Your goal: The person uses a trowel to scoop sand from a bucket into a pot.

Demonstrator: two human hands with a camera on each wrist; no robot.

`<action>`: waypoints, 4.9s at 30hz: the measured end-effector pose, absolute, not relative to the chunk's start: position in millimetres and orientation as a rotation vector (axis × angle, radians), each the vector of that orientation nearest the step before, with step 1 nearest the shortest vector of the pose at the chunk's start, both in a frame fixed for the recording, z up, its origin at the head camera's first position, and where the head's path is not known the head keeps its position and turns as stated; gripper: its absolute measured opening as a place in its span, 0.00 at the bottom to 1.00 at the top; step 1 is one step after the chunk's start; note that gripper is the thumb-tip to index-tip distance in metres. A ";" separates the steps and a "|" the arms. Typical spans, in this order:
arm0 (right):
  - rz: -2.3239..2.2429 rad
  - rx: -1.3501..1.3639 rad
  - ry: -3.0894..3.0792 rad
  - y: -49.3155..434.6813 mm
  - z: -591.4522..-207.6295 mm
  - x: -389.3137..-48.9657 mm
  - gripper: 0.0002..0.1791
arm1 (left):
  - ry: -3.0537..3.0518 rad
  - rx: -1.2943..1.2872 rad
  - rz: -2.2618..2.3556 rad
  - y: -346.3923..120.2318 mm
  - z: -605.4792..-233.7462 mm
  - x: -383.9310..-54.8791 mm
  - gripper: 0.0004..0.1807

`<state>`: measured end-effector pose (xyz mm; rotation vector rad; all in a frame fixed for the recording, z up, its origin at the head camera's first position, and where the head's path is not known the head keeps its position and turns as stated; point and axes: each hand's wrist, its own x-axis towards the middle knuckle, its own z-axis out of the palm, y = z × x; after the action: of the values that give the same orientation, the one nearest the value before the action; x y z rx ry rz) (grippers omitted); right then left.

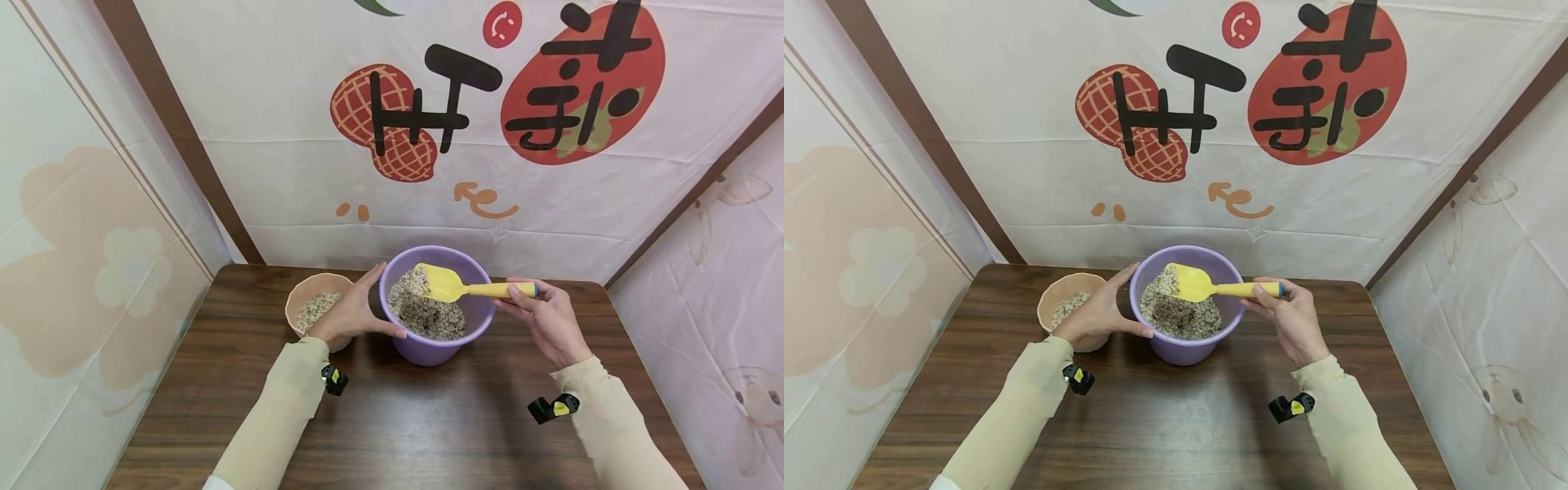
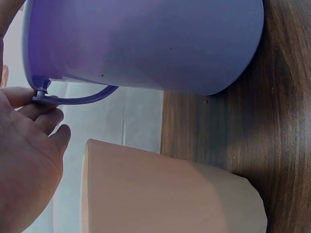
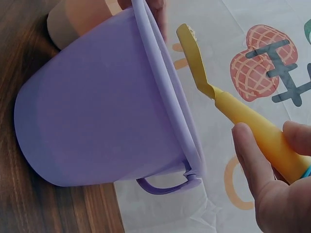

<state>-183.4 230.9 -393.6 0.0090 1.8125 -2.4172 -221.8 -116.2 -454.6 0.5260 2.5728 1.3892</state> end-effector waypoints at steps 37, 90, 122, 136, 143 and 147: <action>-2.471 -0.052 1.752 238.7 -393.1 -181.9 0.18 | 2.843 0.254 1.172 -249.9 -474.5 -194.0 0.78; -2.210 -0.303 2.085 83.3 -359.4 -210.8 0.13 | 2.804 0.180 1.237 -252.9 -501.5 -192.3 0.76; -1.911 -0.593 2.533 89.5 -351.8 -199.6 0.11 | 2.793 0.180 1.251 -252.5 -499.7 -192.2 0.76; -2.035 -0.488 2.380 97.9 -353.2 -199.3 0.12 | 2.793 0.166 1.246 -251.8 -501.3 -192.3 0.76; -2.223 -0.360 2.124 107.9 -354.0 -199.0 0.14 | 2.793 0.167 1.255 -251.9 -501.4 -191.9 0.76; -2.312 -0.286 1.987 118.5 -354.6 -198.6 0.16 | 2.811 0.194 1.253 -252.0 -501.1 -191.9 0.75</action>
<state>-198.6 118.5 -354.6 -0.2860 1.9869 -2.3117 -191.9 -252.0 -501.1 0.1941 2.8107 1.2528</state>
